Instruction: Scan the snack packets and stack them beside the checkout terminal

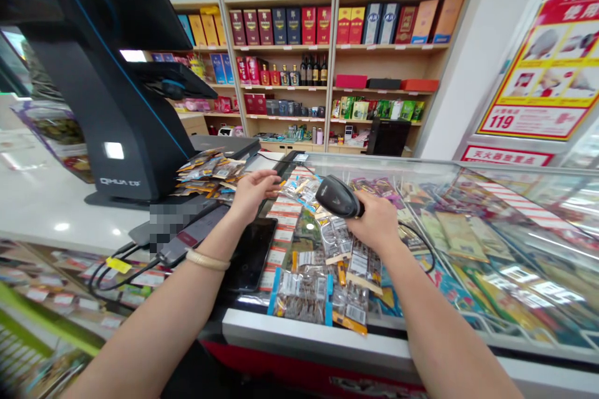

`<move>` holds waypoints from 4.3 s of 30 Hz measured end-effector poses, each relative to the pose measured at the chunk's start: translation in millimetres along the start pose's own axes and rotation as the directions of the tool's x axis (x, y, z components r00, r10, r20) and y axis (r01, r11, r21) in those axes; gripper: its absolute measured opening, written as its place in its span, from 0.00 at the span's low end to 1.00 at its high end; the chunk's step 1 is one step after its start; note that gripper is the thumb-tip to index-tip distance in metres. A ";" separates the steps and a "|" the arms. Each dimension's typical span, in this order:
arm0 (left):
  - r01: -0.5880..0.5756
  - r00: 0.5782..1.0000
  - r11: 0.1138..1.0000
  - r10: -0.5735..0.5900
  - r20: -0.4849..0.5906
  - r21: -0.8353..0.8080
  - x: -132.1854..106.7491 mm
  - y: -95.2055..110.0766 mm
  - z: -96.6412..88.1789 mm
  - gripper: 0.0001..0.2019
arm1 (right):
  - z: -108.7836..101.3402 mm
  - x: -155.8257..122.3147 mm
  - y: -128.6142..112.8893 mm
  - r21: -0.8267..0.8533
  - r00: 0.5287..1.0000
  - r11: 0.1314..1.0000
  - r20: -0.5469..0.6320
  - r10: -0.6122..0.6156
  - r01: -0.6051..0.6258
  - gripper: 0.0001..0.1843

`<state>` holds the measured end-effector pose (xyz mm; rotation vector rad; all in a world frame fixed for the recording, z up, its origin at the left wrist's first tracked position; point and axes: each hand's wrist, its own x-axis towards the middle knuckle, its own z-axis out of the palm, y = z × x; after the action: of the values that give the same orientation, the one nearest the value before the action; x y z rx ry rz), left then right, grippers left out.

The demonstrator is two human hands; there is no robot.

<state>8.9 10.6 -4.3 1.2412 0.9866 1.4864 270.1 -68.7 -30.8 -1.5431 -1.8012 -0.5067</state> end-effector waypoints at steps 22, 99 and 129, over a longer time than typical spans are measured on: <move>-0.174 0.337 0.811 -0.483 0.808 0.558 -32.2 2.5 4.7 0.14 | -1.4 2.6 -0.5 0.034 1.000 0.999 -0.024 0.008 -0.007 0.14; -0.037 0.885 0.923 -0.148 0.442 0.383 -8.0 8.4 -11.3 0.19 | -3.7 2.8 -1.7 0.082 1.000 0.997 0.026 -0.012 0.010 0.19; -0.130 0.963 0.865 0.226 -0.145 0.485 -17.3 35.9 -110.8 0.26 | -2.8 1.1 -2.5 0.083 0.996 0.996 0.079 -0.050 0.044 0.18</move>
<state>-105.0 -16.8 7.5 1.5855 1.4649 1.5883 268.4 -70.4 -27.7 -1.4880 -1.8997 -0.3935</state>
